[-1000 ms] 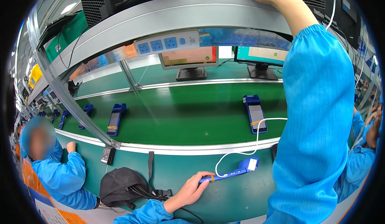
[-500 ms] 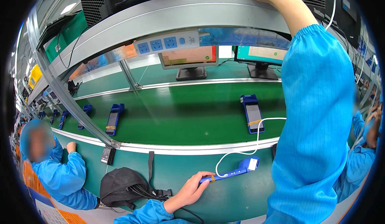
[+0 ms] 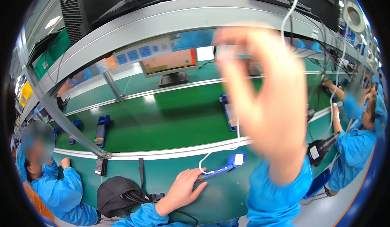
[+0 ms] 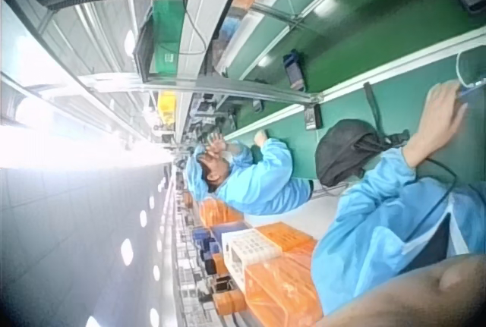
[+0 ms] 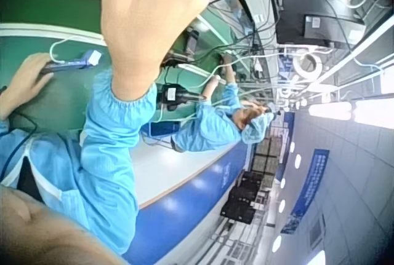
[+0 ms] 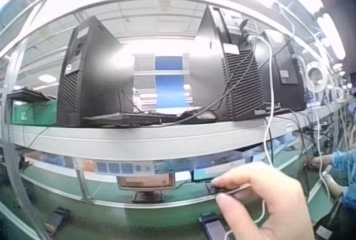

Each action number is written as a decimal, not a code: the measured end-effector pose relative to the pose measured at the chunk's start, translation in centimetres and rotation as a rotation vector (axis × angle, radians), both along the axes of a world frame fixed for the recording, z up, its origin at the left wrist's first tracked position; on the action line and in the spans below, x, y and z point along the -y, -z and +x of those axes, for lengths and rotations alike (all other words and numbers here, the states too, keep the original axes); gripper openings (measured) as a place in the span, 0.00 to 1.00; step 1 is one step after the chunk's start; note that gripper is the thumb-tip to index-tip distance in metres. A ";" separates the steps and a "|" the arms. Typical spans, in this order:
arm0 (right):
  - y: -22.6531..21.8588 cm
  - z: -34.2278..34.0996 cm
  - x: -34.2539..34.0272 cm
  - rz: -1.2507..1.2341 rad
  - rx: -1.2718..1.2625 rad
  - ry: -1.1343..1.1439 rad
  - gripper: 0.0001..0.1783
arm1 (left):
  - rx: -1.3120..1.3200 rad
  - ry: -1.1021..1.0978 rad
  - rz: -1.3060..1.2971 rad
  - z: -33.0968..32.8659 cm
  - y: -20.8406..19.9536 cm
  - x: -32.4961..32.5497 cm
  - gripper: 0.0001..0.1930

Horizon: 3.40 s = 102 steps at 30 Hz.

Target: The person operates computer accessories, connects a testing cable to handheld terminal devices retrieved from a conveyor belt, fastens a waist strap buckle, and places the devices back onto the conveyor line.

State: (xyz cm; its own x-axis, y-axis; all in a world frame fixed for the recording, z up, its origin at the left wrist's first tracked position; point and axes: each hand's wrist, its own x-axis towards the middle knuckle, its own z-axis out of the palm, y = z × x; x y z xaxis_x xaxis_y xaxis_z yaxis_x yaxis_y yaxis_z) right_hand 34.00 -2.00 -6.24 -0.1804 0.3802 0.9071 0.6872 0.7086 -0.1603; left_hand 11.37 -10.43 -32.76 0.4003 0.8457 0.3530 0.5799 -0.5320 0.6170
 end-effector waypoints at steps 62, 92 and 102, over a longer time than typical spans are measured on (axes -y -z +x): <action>33.7 2.6 0.8 -0.726 -0.410 -0.362 0.10 | 0.440 -0.933 -0.360 -11.7 8.7 -27.6 0.24; 25.1 1.5 2.2 -0.242 -0.450 -0.348 0.07 | -0.072 -0.054 -0.336 -0.1 -0.6 -3.5 0.16; 26.9 -1.3 4.2 -0.910 -0.207 -0.610 0.06 | -0.062 -0.051 -0.089 -1.1 1.0 0.6 0.18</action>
